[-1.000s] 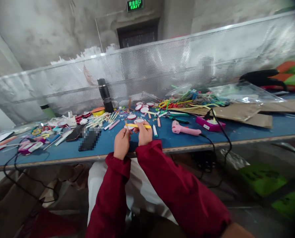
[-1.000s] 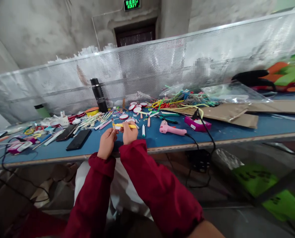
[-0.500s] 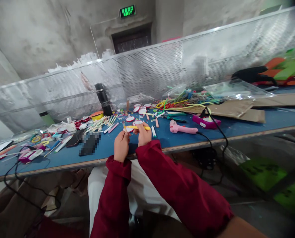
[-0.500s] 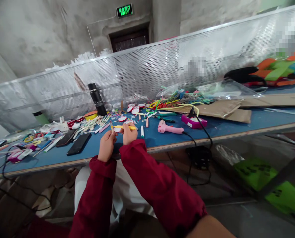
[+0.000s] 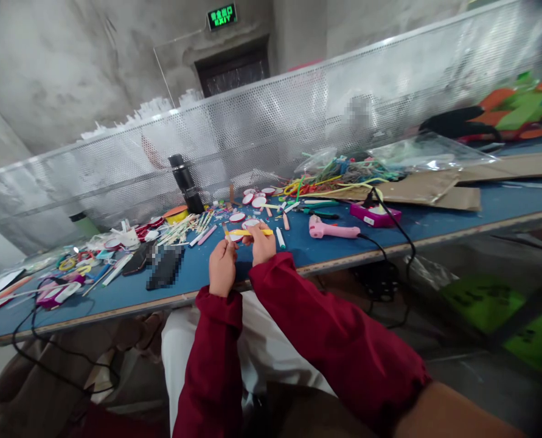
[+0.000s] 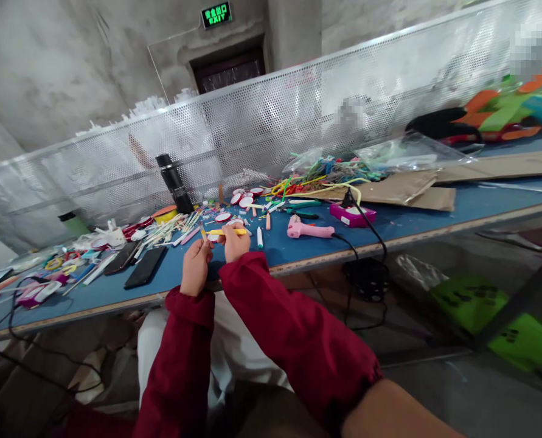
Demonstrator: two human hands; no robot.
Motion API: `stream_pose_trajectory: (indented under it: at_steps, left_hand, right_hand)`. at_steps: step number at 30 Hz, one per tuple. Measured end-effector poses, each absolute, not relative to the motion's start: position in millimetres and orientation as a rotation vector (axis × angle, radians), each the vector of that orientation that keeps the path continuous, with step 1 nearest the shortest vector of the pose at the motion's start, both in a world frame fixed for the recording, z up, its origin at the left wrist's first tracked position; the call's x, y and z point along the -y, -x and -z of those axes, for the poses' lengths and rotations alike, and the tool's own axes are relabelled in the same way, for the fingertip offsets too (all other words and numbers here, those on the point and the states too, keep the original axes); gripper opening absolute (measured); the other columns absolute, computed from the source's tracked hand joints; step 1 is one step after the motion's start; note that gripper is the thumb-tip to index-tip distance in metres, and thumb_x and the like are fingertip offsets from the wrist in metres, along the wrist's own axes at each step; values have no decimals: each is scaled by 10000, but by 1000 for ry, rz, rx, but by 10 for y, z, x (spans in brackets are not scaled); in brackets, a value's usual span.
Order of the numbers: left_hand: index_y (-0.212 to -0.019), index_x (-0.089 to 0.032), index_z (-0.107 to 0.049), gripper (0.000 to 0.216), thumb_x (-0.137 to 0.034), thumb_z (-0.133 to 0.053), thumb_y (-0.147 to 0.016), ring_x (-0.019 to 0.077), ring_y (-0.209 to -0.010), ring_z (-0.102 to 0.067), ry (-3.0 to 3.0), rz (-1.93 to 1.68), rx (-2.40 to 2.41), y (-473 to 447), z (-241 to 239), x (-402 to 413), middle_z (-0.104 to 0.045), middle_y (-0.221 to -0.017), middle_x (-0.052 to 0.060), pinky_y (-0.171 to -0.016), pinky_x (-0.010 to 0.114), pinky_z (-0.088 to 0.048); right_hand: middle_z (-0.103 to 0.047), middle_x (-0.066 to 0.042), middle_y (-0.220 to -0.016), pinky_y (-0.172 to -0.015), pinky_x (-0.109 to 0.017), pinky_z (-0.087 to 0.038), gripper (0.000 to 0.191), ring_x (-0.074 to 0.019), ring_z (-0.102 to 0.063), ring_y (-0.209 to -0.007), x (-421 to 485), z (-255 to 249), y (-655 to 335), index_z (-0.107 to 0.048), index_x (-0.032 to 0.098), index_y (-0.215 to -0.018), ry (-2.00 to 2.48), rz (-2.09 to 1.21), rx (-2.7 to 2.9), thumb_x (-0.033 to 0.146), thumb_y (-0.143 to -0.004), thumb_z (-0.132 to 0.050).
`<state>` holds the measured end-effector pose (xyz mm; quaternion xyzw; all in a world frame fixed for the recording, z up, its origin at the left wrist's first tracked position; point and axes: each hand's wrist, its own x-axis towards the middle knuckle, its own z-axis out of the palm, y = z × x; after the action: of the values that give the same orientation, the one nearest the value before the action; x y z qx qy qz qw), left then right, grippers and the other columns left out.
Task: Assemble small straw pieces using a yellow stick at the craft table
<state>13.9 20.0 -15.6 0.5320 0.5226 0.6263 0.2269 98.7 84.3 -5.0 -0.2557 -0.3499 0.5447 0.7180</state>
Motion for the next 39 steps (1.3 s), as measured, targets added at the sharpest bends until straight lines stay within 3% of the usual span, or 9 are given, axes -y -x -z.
stream_pose_trajectory:
  at_steps: [39]
  left_hand:
    - [-782, -212, -530, 316, -439, -449, -987, 131, -562, -408, -1612, -1623, -1586, -90, 211, -221, -452, -602, -38, -561, 253, -293]
  right_hand:
    - [-542, 46, -423, -446, -289, -402, 345, -126, -469, -424, -844, 88, -990, -517, 260, -565, 531, -1158, 790, 480, -728, -727]
